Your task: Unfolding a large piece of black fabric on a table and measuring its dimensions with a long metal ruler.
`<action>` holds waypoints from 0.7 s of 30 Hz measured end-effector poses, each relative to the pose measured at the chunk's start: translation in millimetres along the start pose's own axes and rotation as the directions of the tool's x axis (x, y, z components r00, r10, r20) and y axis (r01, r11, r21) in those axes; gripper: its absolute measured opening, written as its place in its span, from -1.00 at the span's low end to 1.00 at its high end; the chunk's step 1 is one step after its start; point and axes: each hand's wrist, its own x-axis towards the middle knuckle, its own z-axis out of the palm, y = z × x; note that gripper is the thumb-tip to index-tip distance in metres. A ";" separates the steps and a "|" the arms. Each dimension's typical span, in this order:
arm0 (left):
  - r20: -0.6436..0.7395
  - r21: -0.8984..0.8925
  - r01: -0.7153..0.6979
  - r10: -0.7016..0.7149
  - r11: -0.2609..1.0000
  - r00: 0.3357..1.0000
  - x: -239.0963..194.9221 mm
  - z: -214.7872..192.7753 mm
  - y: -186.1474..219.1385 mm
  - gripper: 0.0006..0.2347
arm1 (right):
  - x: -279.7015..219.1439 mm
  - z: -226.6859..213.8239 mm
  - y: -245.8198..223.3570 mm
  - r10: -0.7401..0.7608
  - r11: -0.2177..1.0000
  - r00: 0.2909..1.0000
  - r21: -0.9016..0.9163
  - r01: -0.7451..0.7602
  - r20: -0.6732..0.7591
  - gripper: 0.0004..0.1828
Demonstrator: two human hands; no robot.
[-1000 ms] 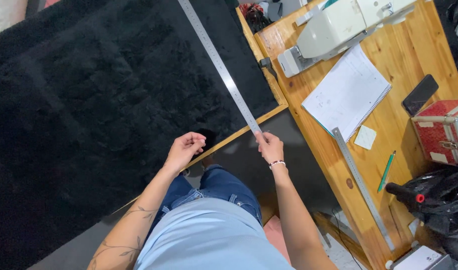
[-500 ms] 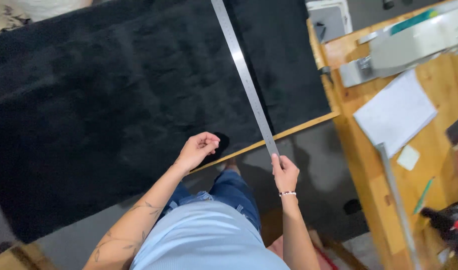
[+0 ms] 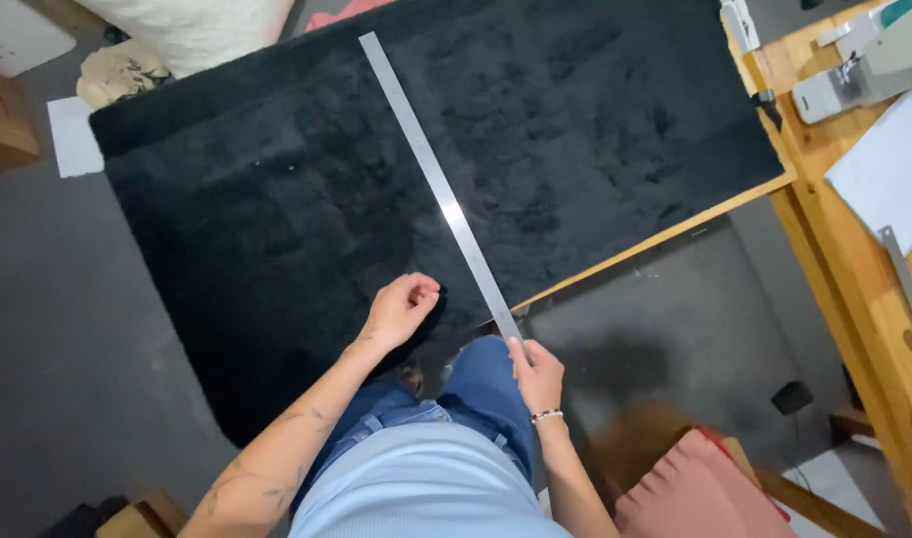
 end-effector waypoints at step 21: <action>0.078 0.648 -0.371 0.427 0.665 0.901 48.9 3.8 -35.9 -0.45 | -22.5 54.0 9.2 0.090 0.976 0.991 -0.206 -0.069 0.096 -0.51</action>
